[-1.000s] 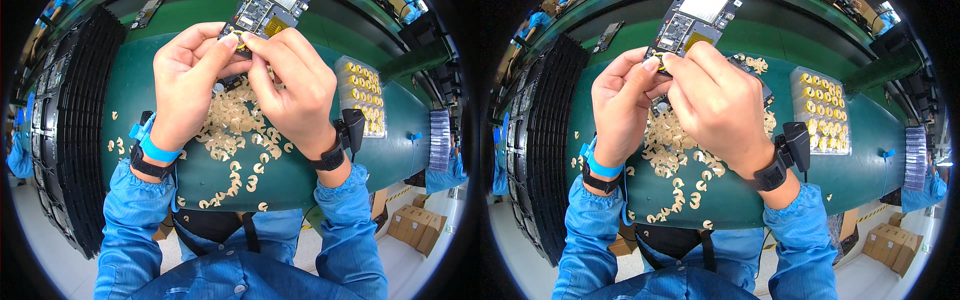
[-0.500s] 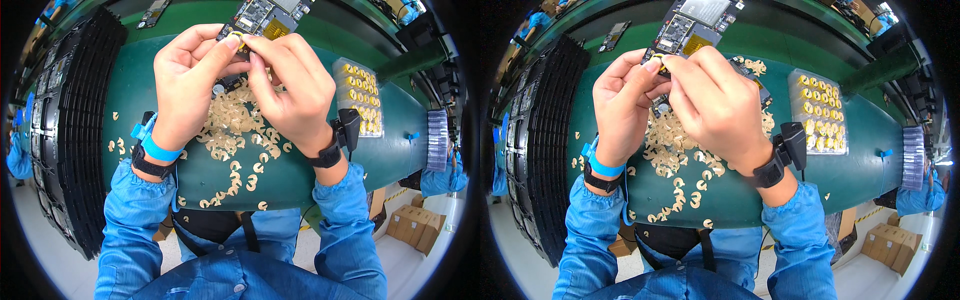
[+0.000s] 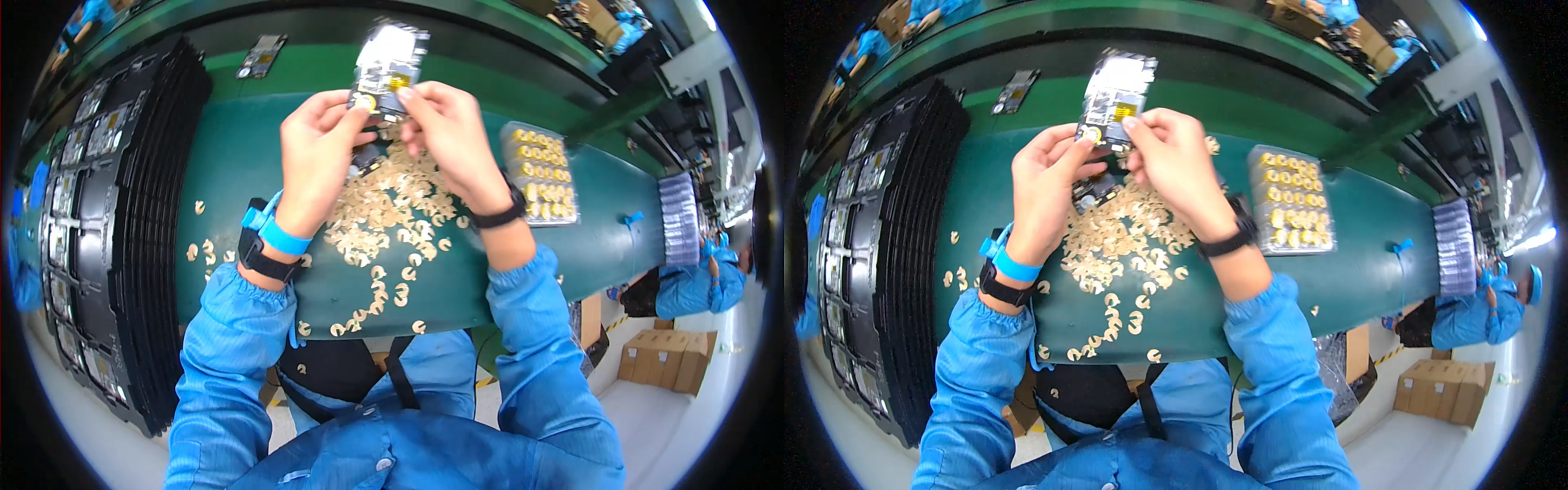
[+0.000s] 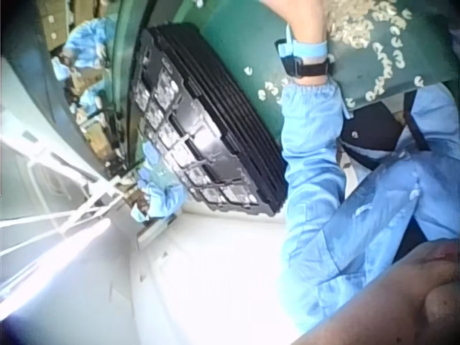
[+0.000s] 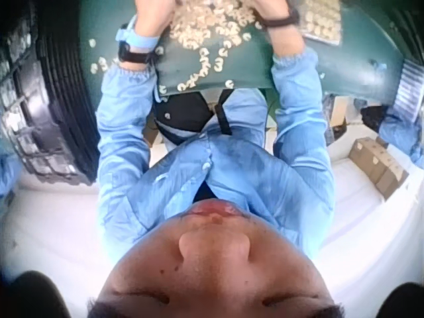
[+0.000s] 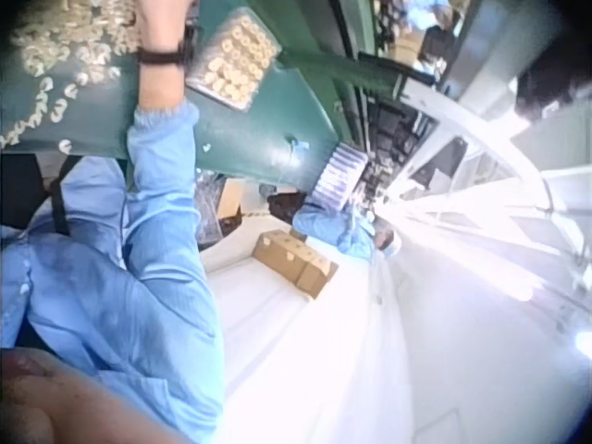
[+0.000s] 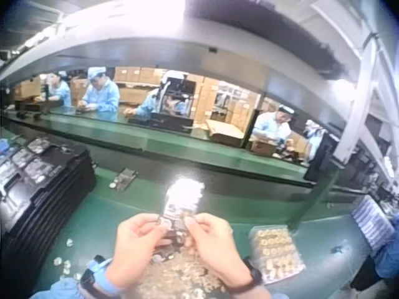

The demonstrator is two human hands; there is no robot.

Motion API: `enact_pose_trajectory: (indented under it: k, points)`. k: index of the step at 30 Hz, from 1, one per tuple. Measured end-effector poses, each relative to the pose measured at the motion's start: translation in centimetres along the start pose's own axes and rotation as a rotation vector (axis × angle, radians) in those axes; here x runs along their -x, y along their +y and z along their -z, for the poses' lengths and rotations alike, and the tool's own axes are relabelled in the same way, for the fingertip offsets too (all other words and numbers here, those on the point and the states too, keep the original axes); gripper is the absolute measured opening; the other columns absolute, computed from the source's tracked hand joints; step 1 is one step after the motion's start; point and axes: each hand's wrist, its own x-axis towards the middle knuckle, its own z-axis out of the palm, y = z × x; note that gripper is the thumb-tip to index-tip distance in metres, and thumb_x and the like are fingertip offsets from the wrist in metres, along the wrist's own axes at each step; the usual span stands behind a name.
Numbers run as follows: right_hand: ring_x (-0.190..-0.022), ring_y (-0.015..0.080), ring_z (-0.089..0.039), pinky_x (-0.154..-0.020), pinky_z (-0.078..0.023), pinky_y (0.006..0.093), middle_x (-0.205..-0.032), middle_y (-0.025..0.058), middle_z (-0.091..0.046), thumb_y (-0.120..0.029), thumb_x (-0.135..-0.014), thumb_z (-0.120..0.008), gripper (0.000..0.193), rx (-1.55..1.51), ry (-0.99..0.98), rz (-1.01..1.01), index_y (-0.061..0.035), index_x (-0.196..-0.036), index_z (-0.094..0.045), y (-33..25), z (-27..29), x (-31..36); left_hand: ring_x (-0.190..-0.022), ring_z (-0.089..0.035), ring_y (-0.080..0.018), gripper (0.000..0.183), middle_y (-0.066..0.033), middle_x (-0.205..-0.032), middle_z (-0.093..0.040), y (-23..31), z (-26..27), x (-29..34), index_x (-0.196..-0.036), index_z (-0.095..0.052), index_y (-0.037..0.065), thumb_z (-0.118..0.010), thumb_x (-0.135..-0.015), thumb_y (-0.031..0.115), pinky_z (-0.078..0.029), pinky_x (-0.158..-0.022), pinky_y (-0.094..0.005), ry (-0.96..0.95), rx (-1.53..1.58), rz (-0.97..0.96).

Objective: Assembling electronic circuit boards by picking small yellow components from a tray and placing them onto the board.

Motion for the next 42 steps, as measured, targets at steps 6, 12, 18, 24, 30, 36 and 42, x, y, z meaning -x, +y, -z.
enact_pose_trajectory:
  k: [6, 12, 18, 24, 30, 36, 42]
  points:
    - [-0.068, 0.0239, -0.072, -0.053, -0.06, 0.0351, -0.077, 0.0164, -0.069, -0.007, -0.095, -0.071, 0.023, 0.132, 0.207, -0.154, 0.0135, -0.09, -0.063, 3.4, 4.4, -15.2, -0.097, -0.074, -0.0271, 0.037, -0.0225, -0.122, -0.069, 0.1, -0.5, 0.1, -0.135, -0.05, -0.009, -0.057, -0.101, 0.005, -0.061, -0.079, -0.0324, 0.018, -0.095, 0.0]
    - [-0.102, 0.0415, -0.072, -0.092, -0.058, 0.0435, -0.105, 0.0268, -0.074, -0.01, -0.081, -0.074, 0.026, 0.85, 0.434, 0.338, 0.0031, -0.103, -0.074, 4.3, 12.0, -12.8, -0.087, -0.075, -0.0226, 0.027, -0.0183, -0.111, -0.073, -0.5, -1.0, 0.0, -0.124, -0.058, -0.007, -0.055, -0.1, 0.004, -0.06, -0.071, -0.0293, -0.125, -0.123, 0.037]
    - [-0.081, 0.034, -0.073, -0.074, -0.056, 0.0392, -0.086, 0.0205, -0.073, -0.012, -0.082, -0.076, 0.019, 1.15, 0.159, 0.208, 0.0013, -0.096, -0.076, -6.8, 17.1, 7.0, -0.083, -0.074, -0.0203, 0.021, -0.0152, -0.102, -0.073, 0.4, -0.2, 0.6, -0.115, -0.063, -0.007, -0.055, -0.1, 0.004, -0.058, -0.069, -0.0279, -0.129, -0.136, 0.021]
    - [-0.092, 0.039, -0.065, -0.083, -0.053, 0.0441, -0.096, 0.0188, -0.067, -0.008, -0.088, -0.072, 0.019, 1.201, 0.066, 0.312, -0.0003, -0.105, -0.075, -3.8, 18.7, 14.1, -0.082, -0.073, -0.019, 0.019, -0.0142, -0.1, -0.073, 0.1, -0.6, 0.8, -0.114, -0.064, -0.005, -0.056, -0.101, 0.007, -0.057, -0.069, -0.0274, -0.179, -0.197, 0.008]
    - [-0.098, 0.0392, -0.063, -0.084, -0.053, 0.046, -0.101, 0.0177, -0.063, -0.005, -0.094, -0.064, 0.012, 1.278, 0.013, 0.426, 0.0012, -0.104, -0.065, -2.8, 19.5, 13.5, -0.082, -0.073, -0.0182, 0.019, -0.0133, -0.098, -0.073, -0.2, -1.0, 1.0, -0.114, -0.065, -0.005, -0.056, -0.102, 0.007, -0.057, -0.069, -0.0269, -0.233, -0.232, -0.041]
    - [-0.099, 0.0386, -0.062, -0.084, -0.054, 0.0463, -0.104, 0.0162, -0.059, -0.008, -0.099, -0.057, 0.01, 1.484, -0.036, 0.468, -0.0023, -0.107, -0.056, -2.1, 20.3, 13.2, -0.081, -0.073, -0.0173, 0.018, -0.0131, -0.097, -0.073, -0.5, -0.6, 0.9, -0.114, -0.065, -0.005, -0.057, -0.103, 0.007, -0.057, -0.069, -0.027, -0.241, -0.227, -0.059]
    - [-0.085, 0.0316, -0.063, -0.076, -0.052, 0.0409, -0.094, 0.0158, -0.062, -0.008, -0.101, -0.058, 0.011, 1.173, 0.193, 0.58, 0.0017, -0.106, -0.061, -2.0, 18.0, 10.4, -0.08, -0.072, -0.0169, 0.018, -0.0132, -0.097, -0.074, -0.5, -1.0, 1.1, -0.114, -0.065, -0.005, -0.059, -0.103, 0.008, -0.057, -0.068, -0.0269, -0.265, -0.227, -0.064]
